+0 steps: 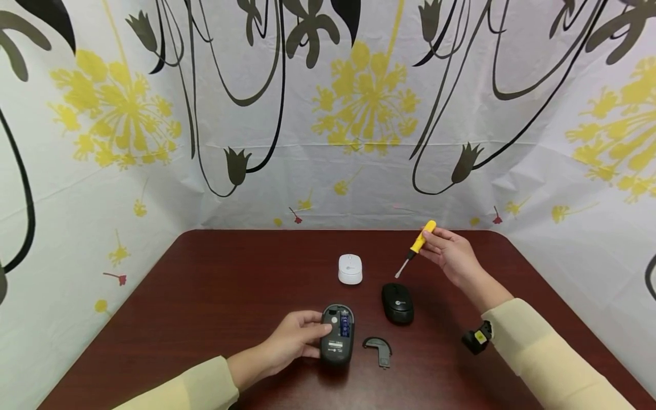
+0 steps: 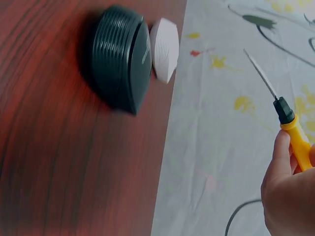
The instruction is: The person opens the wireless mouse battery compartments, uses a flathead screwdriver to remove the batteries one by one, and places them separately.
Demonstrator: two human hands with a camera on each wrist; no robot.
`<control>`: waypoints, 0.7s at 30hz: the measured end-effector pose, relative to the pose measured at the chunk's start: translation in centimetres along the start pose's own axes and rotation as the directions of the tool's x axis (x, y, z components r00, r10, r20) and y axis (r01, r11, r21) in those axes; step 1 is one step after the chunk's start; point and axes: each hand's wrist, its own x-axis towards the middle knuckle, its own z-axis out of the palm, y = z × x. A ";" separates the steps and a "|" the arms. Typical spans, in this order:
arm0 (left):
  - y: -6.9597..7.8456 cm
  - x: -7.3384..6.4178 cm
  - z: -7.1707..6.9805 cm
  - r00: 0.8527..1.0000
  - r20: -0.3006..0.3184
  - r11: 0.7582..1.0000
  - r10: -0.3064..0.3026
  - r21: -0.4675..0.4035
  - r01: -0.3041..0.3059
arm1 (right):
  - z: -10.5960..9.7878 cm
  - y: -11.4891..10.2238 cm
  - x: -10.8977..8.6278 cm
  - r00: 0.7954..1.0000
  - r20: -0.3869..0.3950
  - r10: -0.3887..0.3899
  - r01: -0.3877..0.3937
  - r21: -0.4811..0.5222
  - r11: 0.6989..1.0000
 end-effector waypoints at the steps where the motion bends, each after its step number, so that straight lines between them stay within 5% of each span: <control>1: 0.0 0.0 0.0 1.000 0.000 1.000 -0.001 -0.001 0.001 | -0.3 -0.1 0.1 1.000 -0.006 0.006 -0.006 -0.007 1.000; 21: 0.0 0.0 -0.4 1.000 -0.018 1.000 -0.017 0.005 0.017 | -5.0 0.6 2.0 0.990 -0.095 0.101 -0.119 -0.211 0.970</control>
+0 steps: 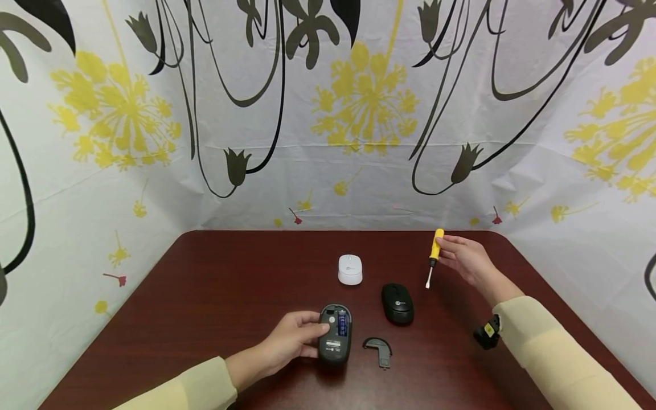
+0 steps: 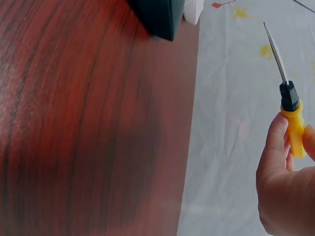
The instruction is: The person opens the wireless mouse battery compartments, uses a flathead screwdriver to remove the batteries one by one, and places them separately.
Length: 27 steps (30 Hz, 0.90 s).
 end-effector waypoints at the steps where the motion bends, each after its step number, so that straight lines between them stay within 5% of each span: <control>1: 0.0 0.0 0.0 1.000 -0.001 1.000 -0.001 0.002 0.001 | -0.1 0.2 0.1 1.000 -0.002 0.004 -0.004 -0.016 1.000; 14: -0.1 0.1 0.0 1.000 -0.003 1.000 0.003 0.002 -0.003 | -1.4 2.2 1.8 0.994 -0.074 0.079 -0.091 -0.179 0.980; 27: -0.1 0.1 0.1 1.000 -0.003 1.000 0.004 0.006 -0.004 | -1.8 4.1 2.7 0.988 -0.092 0.125 -0.141 -0.199 0.970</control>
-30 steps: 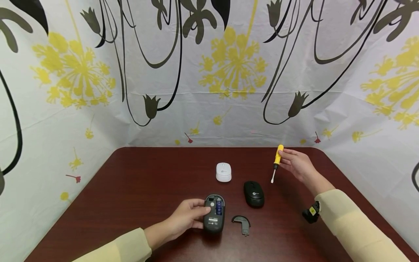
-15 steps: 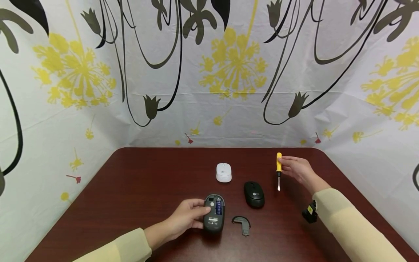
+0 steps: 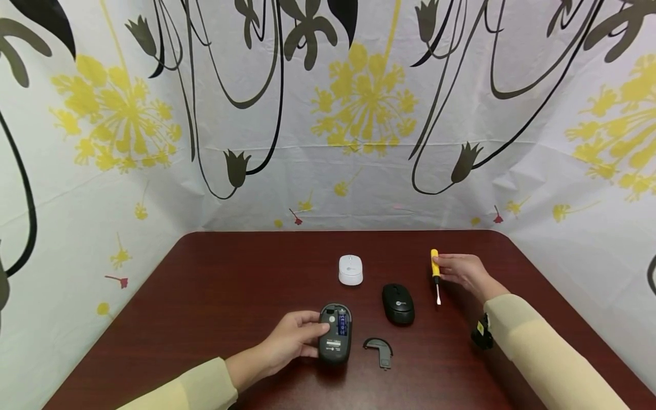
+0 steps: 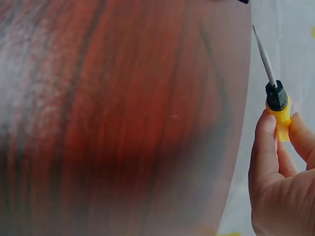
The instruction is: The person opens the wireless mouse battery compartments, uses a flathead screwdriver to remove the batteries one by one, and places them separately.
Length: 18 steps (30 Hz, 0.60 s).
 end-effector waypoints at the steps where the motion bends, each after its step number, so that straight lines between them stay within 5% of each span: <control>1: 0.0 0.0 0.0 1.000 0.000 1.000 0.001 0.000 -0.001 | 0.0 0.1 0.1 1.000 -0.001 0.005 -0.005 -0.006 1.000; 18: 0.0 -0.1 0.0 1.000 0.001 1.000 0.008 -0.007 -0.008 | 0.6 1.3 0.5 0.999 0.016 0.048 -0.047 -0.049 0.998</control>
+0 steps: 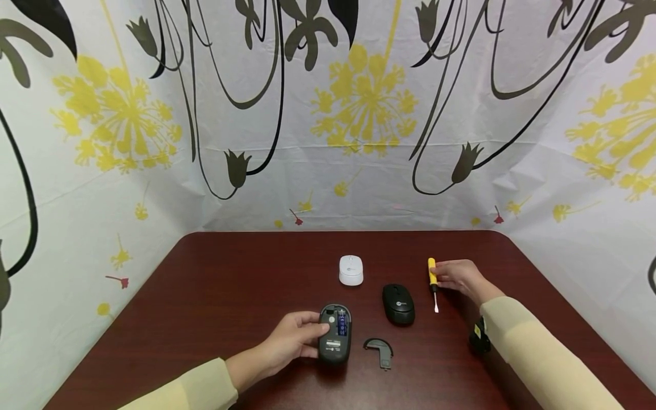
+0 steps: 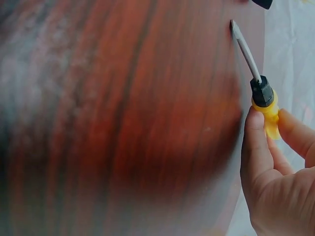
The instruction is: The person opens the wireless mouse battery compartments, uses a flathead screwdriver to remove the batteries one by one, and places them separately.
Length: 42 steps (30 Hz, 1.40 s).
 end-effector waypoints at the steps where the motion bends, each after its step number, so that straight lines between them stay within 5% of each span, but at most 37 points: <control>1: 0.0 0.0 0.0 1.000 0.000 1.000 0.000 0.000 0.000 | 0.1 0.0 0.0 1.000 -0.002 0.002 -0.002 -0.007 1.000; 42: -0.1 0.2 0.1 1.000 -0.001 1.000 -0.004 -0.007 0.004 | 1.3 0.2 -0.6 0.991 -0.042 -0.125 0.110 -0.253 0.961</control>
